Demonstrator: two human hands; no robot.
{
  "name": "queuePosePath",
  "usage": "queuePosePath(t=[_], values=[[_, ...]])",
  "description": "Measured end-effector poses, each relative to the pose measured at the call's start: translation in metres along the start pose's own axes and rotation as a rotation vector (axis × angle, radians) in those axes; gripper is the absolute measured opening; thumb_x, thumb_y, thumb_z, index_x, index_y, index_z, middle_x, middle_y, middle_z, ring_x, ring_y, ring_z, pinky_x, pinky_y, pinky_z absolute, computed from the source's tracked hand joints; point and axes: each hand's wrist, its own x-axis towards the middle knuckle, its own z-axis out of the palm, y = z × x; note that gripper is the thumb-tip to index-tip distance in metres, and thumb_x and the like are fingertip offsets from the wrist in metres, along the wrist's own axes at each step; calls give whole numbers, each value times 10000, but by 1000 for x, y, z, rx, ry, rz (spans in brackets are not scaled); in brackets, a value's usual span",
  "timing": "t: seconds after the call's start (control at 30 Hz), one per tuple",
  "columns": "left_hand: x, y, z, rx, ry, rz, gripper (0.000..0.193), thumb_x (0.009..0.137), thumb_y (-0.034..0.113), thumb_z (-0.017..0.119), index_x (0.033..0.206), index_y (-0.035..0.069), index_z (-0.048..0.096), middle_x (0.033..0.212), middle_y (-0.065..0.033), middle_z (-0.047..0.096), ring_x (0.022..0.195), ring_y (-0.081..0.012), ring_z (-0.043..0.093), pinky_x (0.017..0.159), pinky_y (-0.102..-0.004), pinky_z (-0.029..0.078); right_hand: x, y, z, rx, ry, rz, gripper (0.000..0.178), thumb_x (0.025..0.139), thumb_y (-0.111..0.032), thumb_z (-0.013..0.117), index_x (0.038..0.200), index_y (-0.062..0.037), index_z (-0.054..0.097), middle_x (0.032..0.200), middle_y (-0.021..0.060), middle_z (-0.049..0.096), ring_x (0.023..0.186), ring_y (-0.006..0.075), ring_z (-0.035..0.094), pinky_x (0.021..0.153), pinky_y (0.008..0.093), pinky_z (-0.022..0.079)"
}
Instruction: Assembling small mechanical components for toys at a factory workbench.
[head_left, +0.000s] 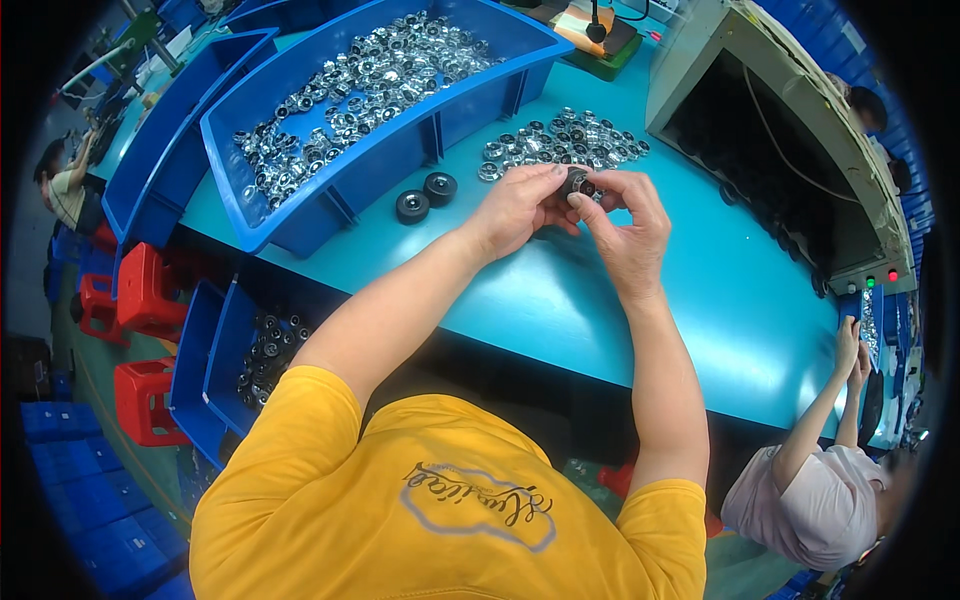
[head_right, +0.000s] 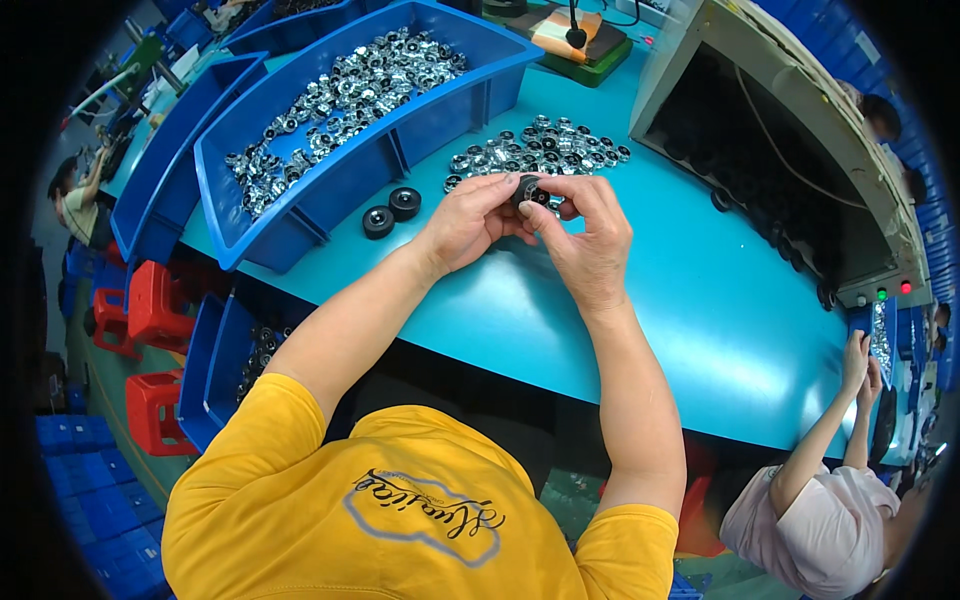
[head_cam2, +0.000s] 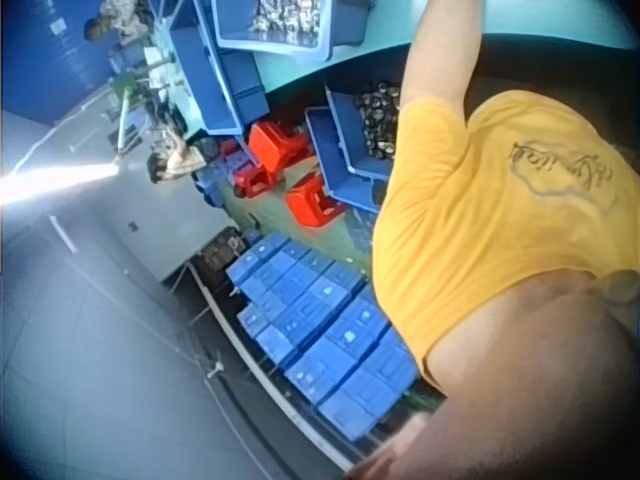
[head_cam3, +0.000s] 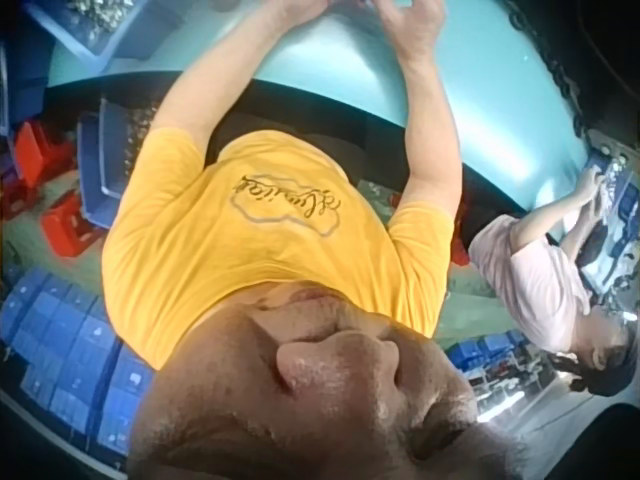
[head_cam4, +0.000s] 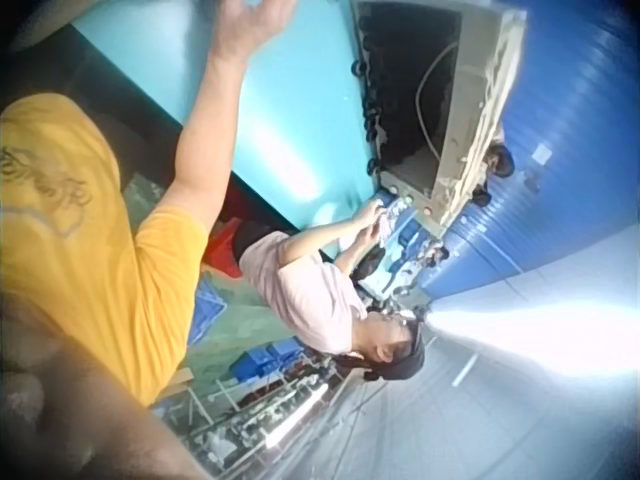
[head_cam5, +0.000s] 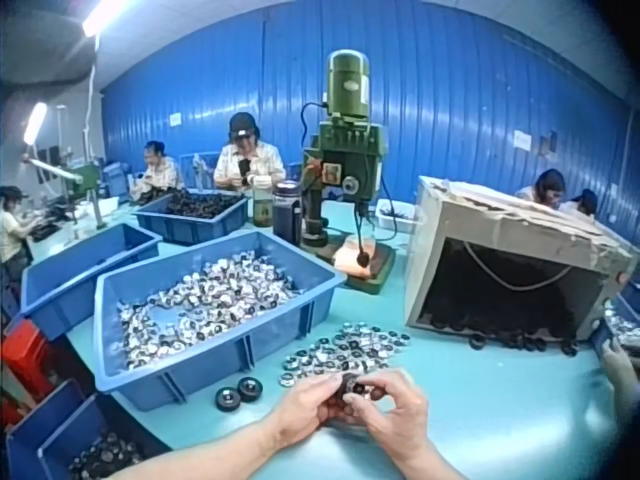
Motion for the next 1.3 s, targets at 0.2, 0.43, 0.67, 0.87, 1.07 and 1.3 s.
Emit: queuePosePath(t=[0.2,0.43,0.67,0.87,1.07,1.3], values=[[-1,0,5,0,41,13,367,1064,298,459,1191,3,637,982,-72,650,855,-168,623,795,-363,569,0,0,1,2,-12,13,257,745,-64,840,978,-74,733,926,36,677,714,117,582,650,253,537],[0,1,1,-68,38,13,365,1067,276,462,1242,3,629,1007,-87,659,853,-170,621,813,-370,567,0,7,3,266,28,136,227,836,-51,784,1048,-52,701,962,38,653,785,100,620,719,246,543],[-1,5,0,-151,25,-7,357,1066,263,465,1224,-11,629,1004,-105,657,834,-176,618,799,-385,576,-5,17,0,411,47,200,253,886,-106,776,1090,-38,642,981,34,663,876,113,650,775,256,544],[-1,2,-2,-175,-9,-5,337,1072,270,459,1169,-8,625,991,-104,661,833,-186,631,775,-393,584,-1,12,4,74,32,-16,250,821,-134,812,1046,-96,711,1039,21,705,1027,202,611,876,331,513],[-1,2,-3,-157,5,19,349,1073,282,458,1185,-6,621,982,-90,663,833,-182,641,771,-385,586,2,9,2,-106,-11,-140,251,741,-113,841,969,-125,736,1082,17,711,1059,242,595,890,357,508],[0,2,4,159,-15,91,400,1048,321,542,1286,3,590,1025,-70,663,908,-150,653,784,-334,563,0,6,2,-199,-16,-115,273,689,-67,849,929,-125,732,986,32,682,1006,234,610,827,358,526]])
